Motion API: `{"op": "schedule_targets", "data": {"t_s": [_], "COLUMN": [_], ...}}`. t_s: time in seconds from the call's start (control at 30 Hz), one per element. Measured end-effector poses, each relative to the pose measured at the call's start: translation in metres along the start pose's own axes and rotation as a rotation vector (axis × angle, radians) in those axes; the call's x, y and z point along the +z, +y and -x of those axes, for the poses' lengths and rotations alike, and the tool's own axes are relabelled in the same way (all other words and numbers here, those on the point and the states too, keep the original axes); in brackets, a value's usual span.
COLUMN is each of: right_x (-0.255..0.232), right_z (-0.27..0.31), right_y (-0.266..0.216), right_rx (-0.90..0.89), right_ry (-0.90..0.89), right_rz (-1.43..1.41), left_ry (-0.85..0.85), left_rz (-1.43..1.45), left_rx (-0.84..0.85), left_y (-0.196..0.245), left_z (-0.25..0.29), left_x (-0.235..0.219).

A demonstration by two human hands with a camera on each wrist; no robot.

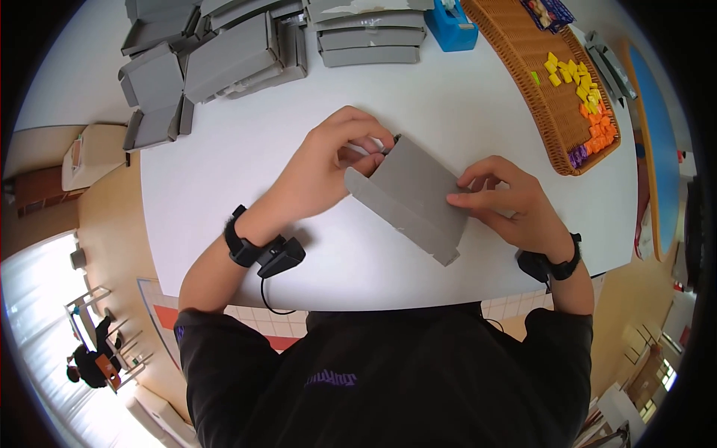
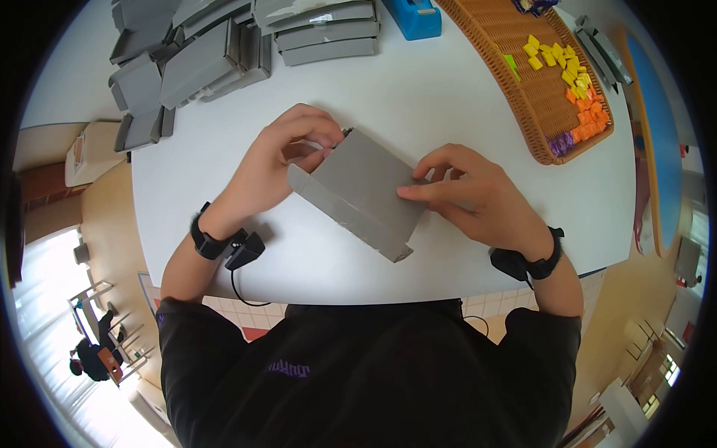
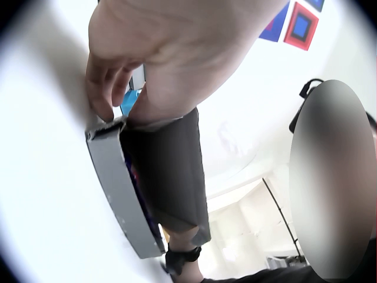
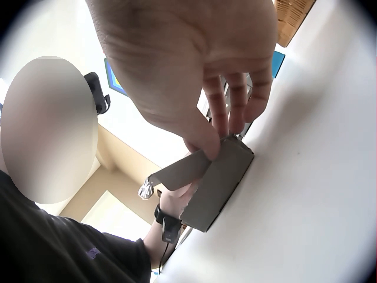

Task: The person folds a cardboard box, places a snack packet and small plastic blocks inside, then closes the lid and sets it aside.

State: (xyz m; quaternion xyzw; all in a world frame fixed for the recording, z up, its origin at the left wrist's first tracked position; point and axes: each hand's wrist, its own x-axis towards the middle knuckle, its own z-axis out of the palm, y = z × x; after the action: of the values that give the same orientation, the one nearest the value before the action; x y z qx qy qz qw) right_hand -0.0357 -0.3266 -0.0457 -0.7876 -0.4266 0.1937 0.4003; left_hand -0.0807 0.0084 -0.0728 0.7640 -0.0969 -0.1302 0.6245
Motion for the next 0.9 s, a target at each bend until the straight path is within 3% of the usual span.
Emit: {"op": "schedule_targets", "data": {"t_s": [0.13,0.23,0.33,0.43,0.47,0.63,0.73,0.83,0.9], "right_x": [-0.002,-0.002,-0.001,-0.002,-0.003,-0.003,-0.005,-0.011,-0.012], "right_z": [0.002,0.002,0.001,0.000,0.000,0.001,-0.003,-0.003,-0.001], "right_y": [0.002,0.002,-0.001,-0.005,-0.007,-0.011,-0.003,-0.001,-0.002], "right_rx": [0.016,0.022,0.023,0.019,0.016,0.041,0.052,0.096,0.125], "right_ry": [-0.016,-0.024,-0.015,-0.018,-0.025,0.046,0.182,0.216,0.178], "right_rz": [-0.018,-0.028,-0.001,0.066,0.093,0.245,0.390,0.436,0.399], "left_ry": [-0.191,-0.204,-0.250,-0.319,-0.314,-0.260,-0.050,0.194,0.169], "left_rz": [0.196,0.125,-0.099,-0.426,-0.473,-0.575,-0.626,-0.717,-0.715], "left_rx": [-0.053,-0.054,-0.016,0.194,0.196,0.087,0.185,0.448,0.354], "left_y": [-0.011,-0.004,0.015,0.024,0.028,0.031,0.020,0.016,0.014], "left_z": [-0.009,-0.004,0.004,0.014,0.018,0.020,0.017,0.009,0.012], "left_x": [-0.025,-0.024,-0.025,-0.031,-0.029,-0.015,-0.004,0.011,0.017]}}
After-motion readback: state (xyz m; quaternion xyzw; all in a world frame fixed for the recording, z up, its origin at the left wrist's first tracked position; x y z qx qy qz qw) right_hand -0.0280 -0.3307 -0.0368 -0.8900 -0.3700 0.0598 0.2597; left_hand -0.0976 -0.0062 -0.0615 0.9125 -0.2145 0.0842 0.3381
